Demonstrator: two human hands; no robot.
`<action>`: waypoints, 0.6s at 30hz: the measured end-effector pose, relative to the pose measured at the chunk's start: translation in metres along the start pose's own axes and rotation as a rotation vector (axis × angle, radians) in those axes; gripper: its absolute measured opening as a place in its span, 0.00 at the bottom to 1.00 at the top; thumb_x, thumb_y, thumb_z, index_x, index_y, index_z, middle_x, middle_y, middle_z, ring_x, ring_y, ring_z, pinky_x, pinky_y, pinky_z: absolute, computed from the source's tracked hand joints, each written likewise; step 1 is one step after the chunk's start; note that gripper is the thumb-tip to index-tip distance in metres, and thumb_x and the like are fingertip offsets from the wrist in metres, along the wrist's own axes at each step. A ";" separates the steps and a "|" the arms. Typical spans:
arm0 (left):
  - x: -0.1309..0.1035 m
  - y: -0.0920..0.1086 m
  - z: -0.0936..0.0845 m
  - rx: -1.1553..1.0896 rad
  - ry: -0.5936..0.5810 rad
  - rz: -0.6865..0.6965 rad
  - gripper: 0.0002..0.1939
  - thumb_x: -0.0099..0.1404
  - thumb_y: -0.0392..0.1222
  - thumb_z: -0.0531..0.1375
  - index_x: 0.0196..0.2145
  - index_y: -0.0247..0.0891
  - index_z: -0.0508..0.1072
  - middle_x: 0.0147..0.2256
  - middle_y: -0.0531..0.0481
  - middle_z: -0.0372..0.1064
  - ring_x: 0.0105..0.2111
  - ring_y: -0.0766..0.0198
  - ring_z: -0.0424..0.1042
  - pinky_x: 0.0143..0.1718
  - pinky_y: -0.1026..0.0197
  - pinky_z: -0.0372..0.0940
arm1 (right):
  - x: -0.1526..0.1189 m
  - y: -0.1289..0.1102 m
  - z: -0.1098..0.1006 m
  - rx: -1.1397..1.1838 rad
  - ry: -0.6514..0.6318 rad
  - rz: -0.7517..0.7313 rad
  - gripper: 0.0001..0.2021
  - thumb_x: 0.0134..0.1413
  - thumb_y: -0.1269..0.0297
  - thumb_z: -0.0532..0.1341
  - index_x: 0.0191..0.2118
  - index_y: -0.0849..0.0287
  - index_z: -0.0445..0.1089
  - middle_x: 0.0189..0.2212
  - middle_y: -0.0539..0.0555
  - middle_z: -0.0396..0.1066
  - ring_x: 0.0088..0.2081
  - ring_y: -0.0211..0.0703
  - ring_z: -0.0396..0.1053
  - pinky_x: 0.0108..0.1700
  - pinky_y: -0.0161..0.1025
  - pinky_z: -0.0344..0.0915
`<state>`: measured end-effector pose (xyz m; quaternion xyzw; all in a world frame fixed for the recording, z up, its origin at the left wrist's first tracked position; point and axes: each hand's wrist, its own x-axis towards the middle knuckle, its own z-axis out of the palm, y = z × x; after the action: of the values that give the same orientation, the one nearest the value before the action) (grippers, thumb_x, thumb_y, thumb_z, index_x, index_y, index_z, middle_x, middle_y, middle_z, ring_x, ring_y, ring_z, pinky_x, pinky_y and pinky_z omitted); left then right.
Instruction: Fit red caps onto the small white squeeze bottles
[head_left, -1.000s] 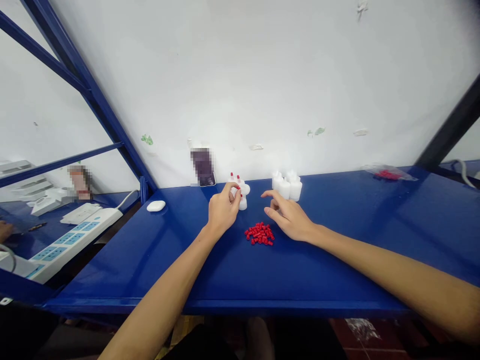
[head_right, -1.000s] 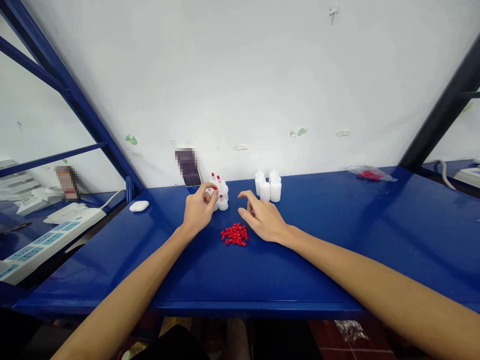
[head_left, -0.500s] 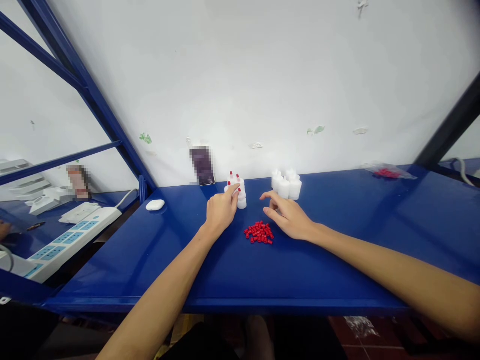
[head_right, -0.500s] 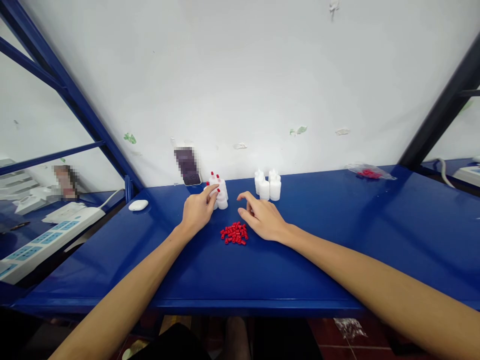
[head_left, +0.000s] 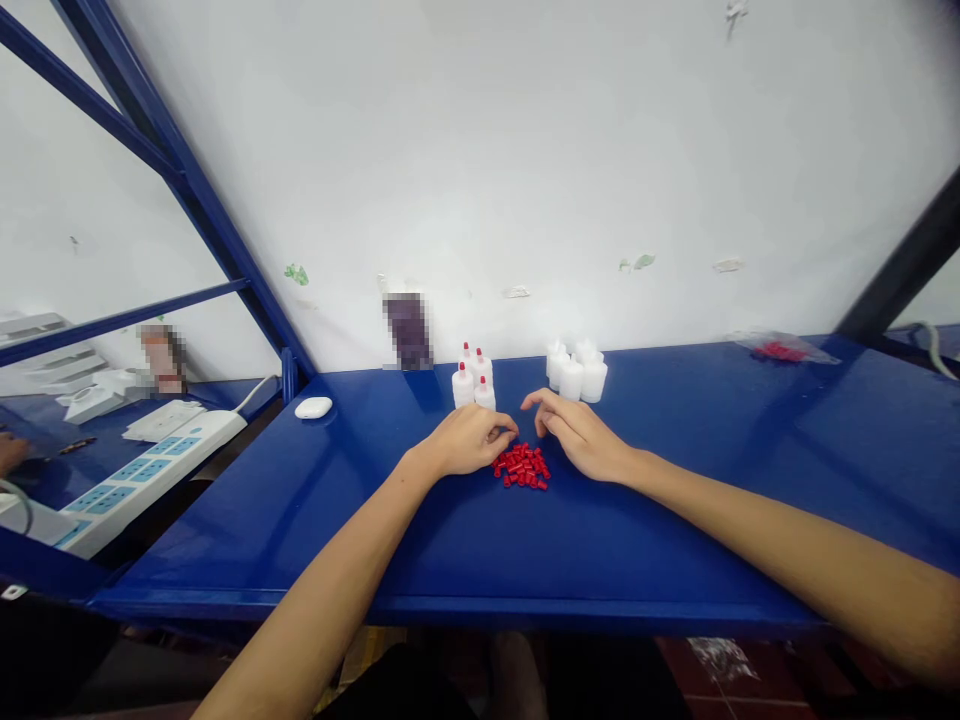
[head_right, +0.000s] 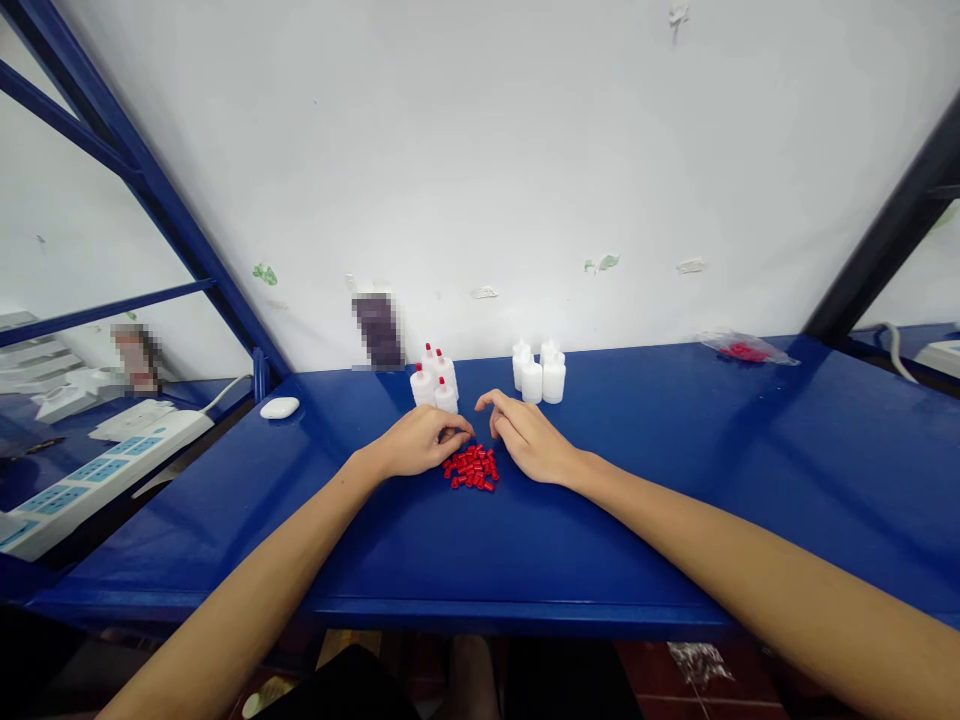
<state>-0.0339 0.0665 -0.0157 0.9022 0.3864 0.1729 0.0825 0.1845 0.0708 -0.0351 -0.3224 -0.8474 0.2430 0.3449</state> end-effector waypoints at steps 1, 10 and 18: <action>0.000 0.000 0.000 -0.045 -0.026 -0.001 0.12 0.66 0.38 0.55 0.39 0.40 0.79 0.24 0.53 0.73 0.22 0.68 0.67 0.26 0.66 0.58 | 0.000 0.000 0.000 0.003 0.004 0.003 0.14 0.66 0.69 0.44 0.49 0.57 0.63 0.30 0.49 0.68 0.33 0.42 0.67 0.40 0.41 0.61; -0.001 -0.011 -0.017 -0.351 -0.211 -0.125 0.11 0.62 0.41 0.60 0.37 0.37 0.82 0.27 0.51 0.75 0.23 0.68 0.66 0.24 0.68 0.58 | 0.004 -0.002 -0.001 -0.058 -0.030 0.073 0.11 0.66 0.63 0.49 0.40 0.57 0.68 0.32 0.51 0.71 0.34 0.43 0.68 0.39 0.40 0.60; -0.003 -0.015 -0.025 -0.419 -0.338 -0.202 0.11 0.58 0.38 0.62 0.38 0.36 0.81 0.26 0.50 0.75 0.24 0.68 0.68 0.24 0.68 0.59 | 0.004 -0.003 -0.001 -0.077 -0.002 0.043 0.11 0.64 0.66 0.49 0.38 0.57 0.68 0.35 0.53 0.70 0.38 0.46 0.66 0.43 0.43 0.60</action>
<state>-0.0558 0.0750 0.0021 0.8385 0.4111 0.0870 0.3470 0.1819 0.0715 -0.0311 -0.3530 -0.8494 0.2180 0.3261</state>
